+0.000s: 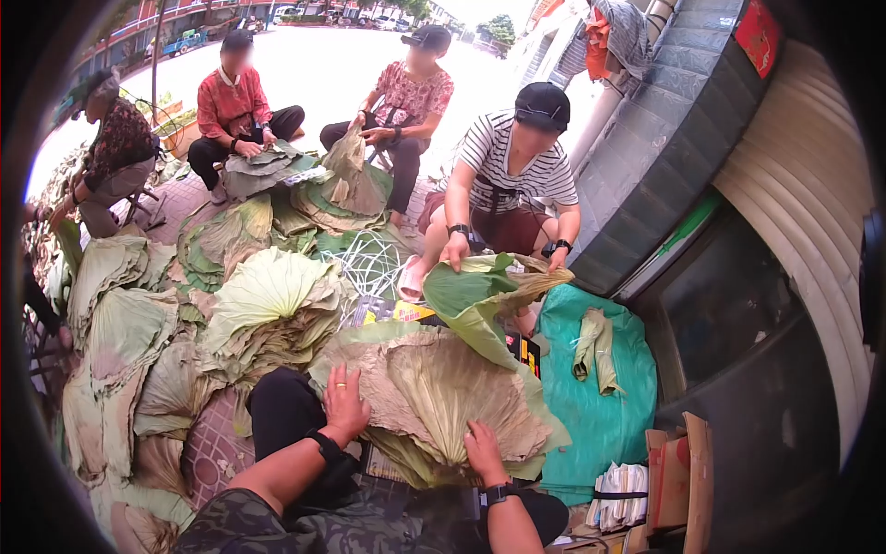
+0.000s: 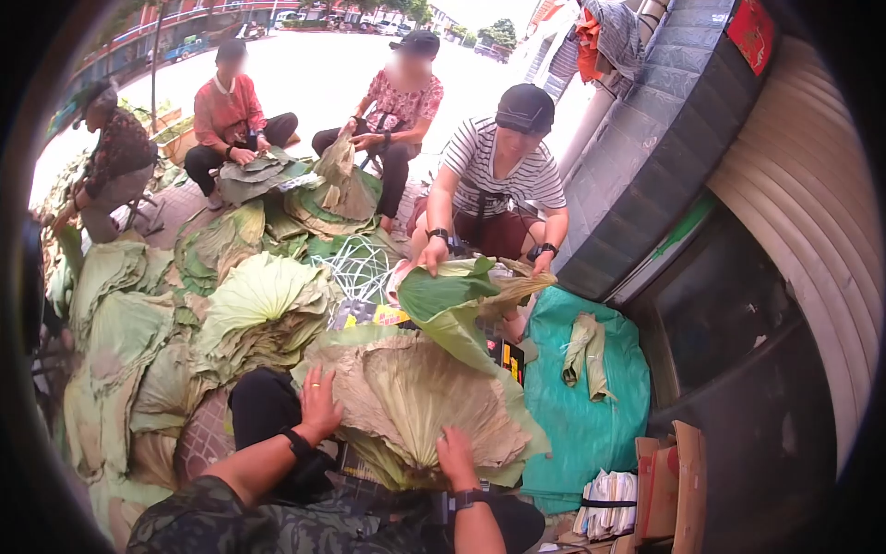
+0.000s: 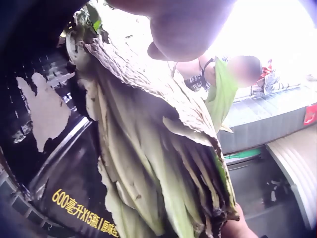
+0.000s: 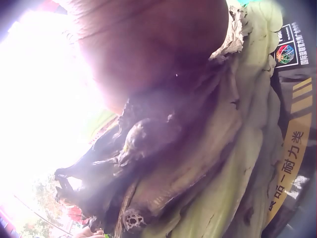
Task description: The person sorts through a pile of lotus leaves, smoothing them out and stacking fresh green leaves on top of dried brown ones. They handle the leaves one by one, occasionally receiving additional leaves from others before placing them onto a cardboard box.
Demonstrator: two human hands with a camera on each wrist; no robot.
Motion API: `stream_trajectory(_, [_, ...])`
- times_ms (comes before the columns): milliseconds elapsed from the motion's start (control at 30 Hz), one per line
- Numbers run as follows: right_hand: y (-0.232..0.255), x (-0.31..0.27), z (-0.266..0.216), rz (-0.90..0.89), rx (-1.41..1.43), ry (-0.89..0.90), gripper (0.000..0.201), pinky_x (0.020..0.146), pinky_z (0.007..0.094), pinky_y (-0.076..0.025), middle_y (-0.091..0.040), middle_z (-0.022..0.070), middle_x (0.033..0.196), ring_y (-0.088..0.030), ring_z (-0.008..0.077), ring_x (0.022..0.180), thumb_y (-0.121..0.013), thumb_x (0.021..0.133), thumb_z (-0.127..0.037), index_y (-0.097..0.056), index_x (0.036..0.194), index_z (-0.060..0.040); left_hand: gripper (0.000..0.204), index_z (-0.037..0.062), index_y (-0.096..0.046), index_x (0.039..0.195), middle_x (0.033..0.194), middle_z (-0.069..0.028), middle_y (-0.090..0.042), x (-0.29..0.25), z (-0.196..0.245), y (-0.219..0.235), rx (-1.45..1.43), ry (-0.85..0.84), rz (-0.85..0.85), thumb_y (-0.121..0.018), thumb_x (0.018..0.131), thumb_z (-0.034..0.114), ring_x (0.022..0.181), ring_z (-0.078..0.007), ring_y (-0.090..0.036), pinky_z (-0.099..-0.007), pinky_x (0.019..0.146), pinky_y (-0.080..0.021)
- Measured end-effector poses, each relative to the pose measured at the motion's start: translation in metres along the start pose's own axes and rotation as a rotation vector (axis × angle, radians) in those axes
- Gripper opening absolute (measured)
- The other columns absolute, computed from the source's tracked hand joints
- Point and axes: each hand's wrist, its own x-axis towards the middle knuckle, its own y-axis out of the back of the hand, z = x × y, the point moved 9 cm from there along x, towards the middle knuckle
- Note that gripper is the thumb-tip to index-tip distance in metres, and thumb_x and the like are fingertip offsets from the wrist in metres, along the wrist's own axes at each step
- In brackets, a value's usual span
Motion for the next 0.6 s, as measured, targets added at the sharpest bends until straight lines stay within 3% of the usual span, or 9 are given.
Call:
stream_trajectory(67, [0.003, 0.003, 0.001, -0.054, 0.017, -0.013, 0.042, 0.101, 0.0400, -0.029, -0.045, 0.0244, 0.125, -0.040, 0.0371, 0.119, -0.048, 0.084, -0.029, -0.051, 0.118, -0.0033, 0.059, 0.0085, -0.042, 0.124, 0.136, -0.0208, -0.028, 0.012, 0.018, 0.006, -0.019, -0.062, -0.027, -0.061, 0.069, 0.016, 0.128, -0.0395, -0.022, -0.0510, 0.099, -0.027])
stream_trajectory(133, [0.013, 0.009, -0.007, -0.173, -0.005, 0.020, 0.046, 0.092, 0.0384, -0.039, -0.048, 0.0226, 0.122, -0.049, 0.0349, 0.109, -0.055, 0.081, -0.030, -0.052, 0.117, -0.0029, 0.055, 0.0099, -0.046, 0.120, 0.134, -0.0208, -0.032, 0.027, 0.046, 0.014, -0.033, -0.187, -0.070, -0.062, 0.068, 0.017, 0.127, -0.0402, -0.024, -0.0508, 0.098, -0.028])
stream_trajectory(200, [0.038, 0.021, -0.024, -0.244, -0.050, -0.113, 0.047, 0.078, 0.0362, -0.046, -0.053, 0.0195, 0.116, -0.057, 0.0317, 0.095, -0.060, 0.077, -0.029, -0.053, 0.115, -0.0022, 0.052, 0.0103, -0.049, 0.117, 0.133, -0.0207, -0.034, 0.048, 0.062, 0.014, -0.035, -0.240, -0.115, -0.063, 0.068, 0.018, 0.126, -0.0404, -0.027, -0.0505, 0.098, -0.029])
stream_trajectory(267, [0.071, 0.041, -0.051, -0.071, -0.009, -0.012, 0.046, 0.087, 0.0388, -0.042, -0.054, 0.0198, 0.111, -0.052, 0.0342, 0.103, -0.062, 0.075, -0.029, -0.054, 0.111, -0.0015, 0.045, 0.0088, -0.054, 0.110, 0.129, -0.0210, -0.040, 0.065, 0.080, 0.014, -0.073, -0.406, -0.080, -0.065, 0.067, 0.018, 0.123, -0.0414, -0.031, -0.0499, 0.096, -0.031])
stream_trajectory(400, [0.101, 0.094, -0.109, 0.045, -0.134, 0.158, 0.050, 0.091, 0.0388, -0.041, -0.050, 0.0198, 0.118, -0.048, 0.0351, 0.108, -0.066, 0.071, -0.025, -0.051, 0.114, -0.0016, 0.043, 0.0087, -0.055, 0.108, 0.128, -0.0207, -0.040, 0.077, 0.074, -0.008, -0.152, -0.407, -0.095, -0.065, 0.067, 0.017, 0.122, -0.0421, -0.031, -0.0488, 0.097, -0.031])
stream_trajectory(467, [0.105, 0.125, -0.134, 0.119, -0.235, 0.187, 0.058, 0.095, 0.0377, -0.037, -0.047, 0.0180, 0.122, -0.044, 0.0337, 0.114, -0.070, 0.068, -0.025, -0.049, 0.118, -0.0028, 0.040, 0.0087, -0.057, 0.106, 0.126, -0.0213, -0.043, 0.075, 0.062, -0.021, -0.203, -0.220, -0.149, -0.065, 0.067, 0.016, 0.122, -0.0416, -0.033, -0.0487, 0.096, -0.032])
stream_trajectory(500, [0.100, 0.140, -0.142, 0.100, -0.243, 0.177, 0.058, 0.095, 0.0377, -0.037, -0.047, 0.0180, 0.122, -0.044, 0.0337, 0.114, -0.070, 0.068, -0.025, -0.049, 0.118, -0.0028, 0.040, 0.0087, -0.057, 0.106, 0.126, -0.0213, -0.043, 0.076, 0.065, -0.023, -0.213, -0.205, -0.164, -0.065, 0.067, 0.016, 0.122, -0.0416, -0.033, -0.0487, 0.096, -0.032])
stream_trajectory(567, [0.094, 0.166, -0.171, 0.245, -0.588, 0.304, 0.069, 0.100, 0.0421, -0.031, -0.045, 0.0171, 0.126, -0.039, 0.0339, 0.119, -0.073, 0.064, -0.027, -0.045, 0.123, -0.0052, 0.039, 0.0086, -0.058, 0.105, 0.125, -0.0212, -0.044, 0.077, 0.090, -0.014, -0.327, -0.386, -0.146, -0.065, 0.067, 0.017, 0.121, -0.0409, -0.033, -0.0488, 0.096, -0.032])
stream_trajectory(600, [0.084, 0.179, -0.176, 0.230, -0.585, 0.305, 0.069, 0.100, 0.0421, -0.031, -0.045, 0.0171, 0.126, -0.039, 0.0339, 0.119, -0.073, 0.064, -0.027, -0.045, 0.123, -0.0052, 0.039, 0.0086, -0.058, 0.105, 0.125, -0.0212, -0.044, 0.080, 0.090, -0.016, -0.326, -0.373, -0.151, -0.065, 0.067, 0.017, 0.121, -0.0409, -0.033, -0.0488, 0.096, -0.032])
